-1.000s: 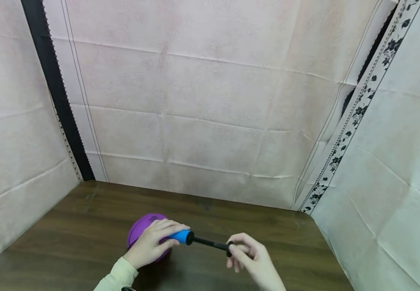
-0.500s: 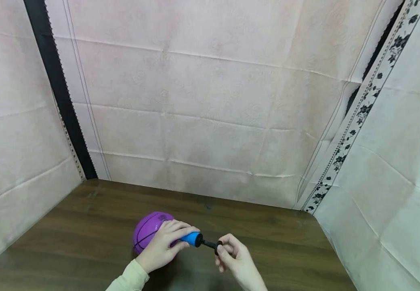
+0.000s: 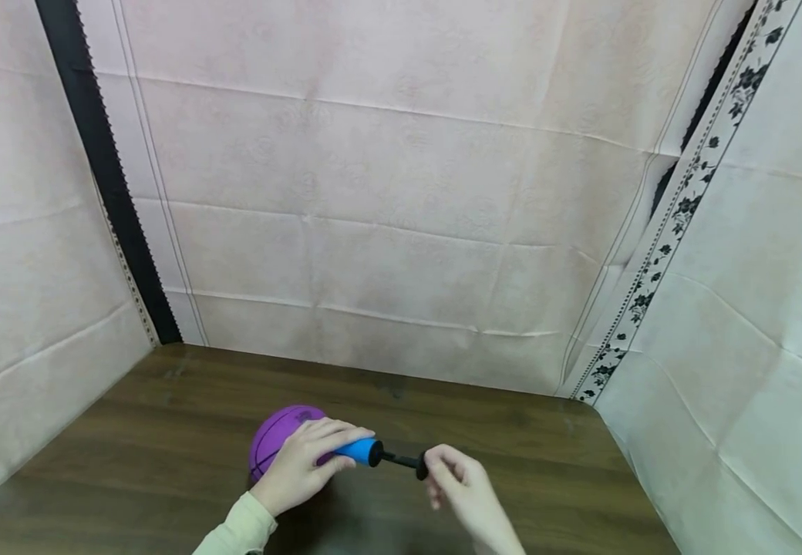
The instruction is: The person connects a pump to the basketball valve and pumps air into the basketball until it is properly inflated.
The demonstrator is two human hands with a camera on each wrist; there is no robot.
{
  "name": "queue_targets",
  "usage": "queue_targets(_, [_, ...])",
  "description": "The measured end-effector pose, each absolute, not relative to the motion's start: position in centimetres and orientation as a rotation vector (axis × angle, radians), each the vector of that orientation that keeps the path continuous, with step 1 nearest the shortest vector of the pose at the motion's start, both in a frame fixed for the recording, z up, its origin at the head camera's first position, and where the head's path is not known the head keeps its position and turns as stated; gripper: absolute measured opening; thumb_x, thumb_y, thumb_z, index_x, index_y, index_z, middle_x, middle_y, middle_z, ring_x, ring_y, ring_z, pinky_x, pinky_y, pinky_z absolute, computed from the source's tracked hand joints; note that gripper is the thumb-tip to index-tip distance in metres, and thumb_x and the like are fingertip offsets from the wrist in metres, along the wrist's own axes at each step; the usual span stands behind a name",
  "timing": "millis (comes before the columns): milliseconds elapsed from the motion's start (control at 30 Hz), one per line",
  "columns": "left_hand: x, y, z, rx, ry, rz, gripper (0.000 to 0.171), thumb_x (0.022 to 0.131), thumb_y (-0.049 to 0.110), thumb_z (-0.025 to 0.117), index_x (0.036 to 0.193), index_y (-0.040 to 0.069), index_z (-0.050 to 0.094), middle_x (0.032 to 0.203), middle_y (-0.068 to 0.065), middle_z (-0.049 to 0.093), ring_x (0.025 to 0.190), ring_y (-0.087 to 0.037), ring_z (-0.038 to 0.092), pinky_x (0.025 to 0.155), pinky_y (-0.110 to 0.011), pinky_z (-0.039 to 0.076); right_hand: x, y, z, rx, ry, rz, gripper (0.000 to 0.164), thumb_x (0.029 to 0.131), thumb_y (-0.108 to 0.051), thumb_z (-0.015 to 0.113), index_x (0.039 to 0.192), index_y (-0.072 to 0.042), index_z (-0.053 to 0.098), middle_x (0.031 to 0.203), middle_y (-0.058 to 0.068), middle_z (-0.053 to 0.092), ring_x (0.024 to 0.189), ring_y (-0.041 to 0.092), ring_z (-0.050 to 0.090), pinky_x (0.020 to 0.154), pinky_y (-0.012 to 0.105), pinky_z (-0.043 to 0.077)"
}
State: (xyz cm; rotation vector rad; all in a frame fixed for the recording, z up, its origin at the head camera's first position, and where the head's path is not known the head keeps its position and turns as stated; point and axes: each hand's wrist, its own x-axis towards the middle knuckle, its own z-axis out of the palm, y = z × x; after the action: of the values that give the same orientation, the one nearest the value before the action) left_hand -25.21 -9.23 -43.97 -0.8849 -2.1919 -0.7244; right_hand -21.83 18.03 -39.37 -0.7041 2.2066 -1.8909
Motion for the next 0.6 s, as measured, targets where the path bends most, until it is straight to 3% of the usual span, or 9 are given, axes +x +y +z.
queue_targets(100, [-25.4,-9.9,-43.9,-0.823,-2.192,-0.737,0.045,0.081,0.027,0.076,0.123,0.036,0.063,0.113,0.013,0.068,0.106,-0.01,0.064,0.09,-0.049,0.049,-21.5,19.5,-38.8,-0.818,2.266,-1.94,0.027,0.106,-0.012,0.036,0.09,0.003,0.051,0.067,-0.007,0.048,0.057,0.004,0.048,0.053,0.028,0.045])
queue_targets(267, [-25.5,-9.9,-43.9,-0.821,-2.189,-0.763,0.044,0.081,0.025,0.076,0.122,0.034,0.064,0.113,0.013,0.068,0.106,-0.01,0.063,0.09,-0.051,0.049,-21.6,20.4,-38.3,-0.862,2.256,-1.901,0.019,0.104,-0.008,0.039,0.093,-0.01,0.053,0.069,-0.008,0.05,0.058,0.003,0.049,0.055,0.031,0.046])
queue_targets(400, [-25.3,-9.0,-44.3,-0.842,-2.18,-0.764,0.043,0.083,0.025,0.074,0.124,0.032,0.063,0.111,0.013,0.067,0.103,-0.009,0.062,0.088,-0.047,0.048,-22.0,20.1,-39.0,-0.956,2.134,-1.96,0.022,0.103,-0.004,0.038,0.094,-0.016,0.055,0.07,-0.01,0.051,0.058,0.003,0.049,0.052,0.03,0.044])
queue_targets(500, [-25.2,-8.2,-44.5,-0.863,-2.17,-0.77,0.044,0.084,0.024,0.073,0.126,0.031,0.062,0.11,0.011,0.067,0.1,-0.009,0.06,0.086,-0.044,0.046,-22.4,19.2,-39.9,-0.988,2.041,-1.978,0.022,0.104,-0.005,0.038,0.095,-0.016,0.054,0.071,-0.011,0.051,0.058,0.002,0.048,0.049,0.026,0.043])
queue_targets(600, [-25.0,-7.5,-44.6,-0.878,-2.166,-0.751,0.043,0.083,0.025,0.073,0.125,0.031,0.062,0.11,0.009,0.067,0.099,-0.01,0.06,0.084,-0.044,0.046,-22.8,17.8,-40.8,-0.868,1.987,-1.937,0.021,0.106,-0.013,0.037,0.092,-0.002,0.049,0.073,-0.011,0.053,0.061,-0.001,0.049,0.053,0.02,0.045])
